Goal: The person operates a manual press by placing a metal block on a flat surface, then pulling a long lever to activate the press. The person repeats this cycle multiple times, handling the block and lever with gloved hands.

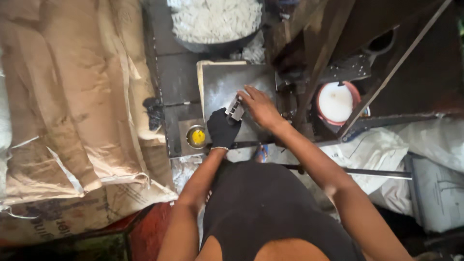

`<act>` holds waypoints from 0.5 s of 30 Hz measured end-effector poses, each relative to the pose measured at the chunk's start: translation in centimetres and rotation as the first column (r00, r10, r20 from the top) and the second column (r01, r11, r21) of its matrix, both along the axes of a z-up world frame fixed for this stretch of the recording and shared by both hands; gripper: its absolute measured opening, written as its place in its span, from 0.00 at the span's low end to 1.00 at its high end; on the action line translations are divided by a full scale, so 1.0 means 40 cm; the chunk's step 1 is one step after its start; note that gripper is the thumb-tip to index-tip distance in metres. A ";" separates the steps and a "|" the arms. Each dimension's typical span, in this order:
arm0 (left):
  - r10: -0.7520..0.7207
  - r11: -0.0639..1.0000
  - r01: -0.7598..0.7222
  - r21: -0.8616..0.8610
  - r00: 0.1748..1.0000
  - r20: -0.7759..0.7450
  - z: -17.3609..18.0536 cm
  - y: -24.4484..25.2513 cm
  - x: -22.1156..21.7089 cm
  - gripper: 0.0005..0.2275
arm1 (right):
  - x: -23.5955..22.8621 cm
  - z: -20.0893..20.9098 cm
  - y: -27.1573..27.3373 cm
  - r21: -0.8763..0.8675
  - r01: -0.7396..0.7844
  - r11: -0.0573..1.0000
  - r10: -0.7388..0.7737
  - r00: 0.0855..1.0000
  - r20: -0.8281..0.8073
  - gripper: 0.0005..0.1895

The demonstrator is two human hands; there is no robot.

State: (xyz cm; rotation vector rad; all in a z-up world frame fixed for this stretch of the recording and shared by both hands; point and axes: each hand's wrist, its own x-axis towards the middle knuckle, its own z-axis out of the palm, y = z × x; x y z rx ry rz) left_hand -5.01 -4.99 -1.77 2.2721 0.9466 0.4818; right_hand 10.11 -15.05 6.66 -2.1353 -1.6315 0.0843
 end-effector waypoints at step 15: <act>-0.598 0.656 0.701 -0.279 0.708 0.375 -0.013 0.178 0.115 0.51 | -0.020 0.013 -0.440 0.272 0.785 0.556 -0.766 0.611 -0.198 0.08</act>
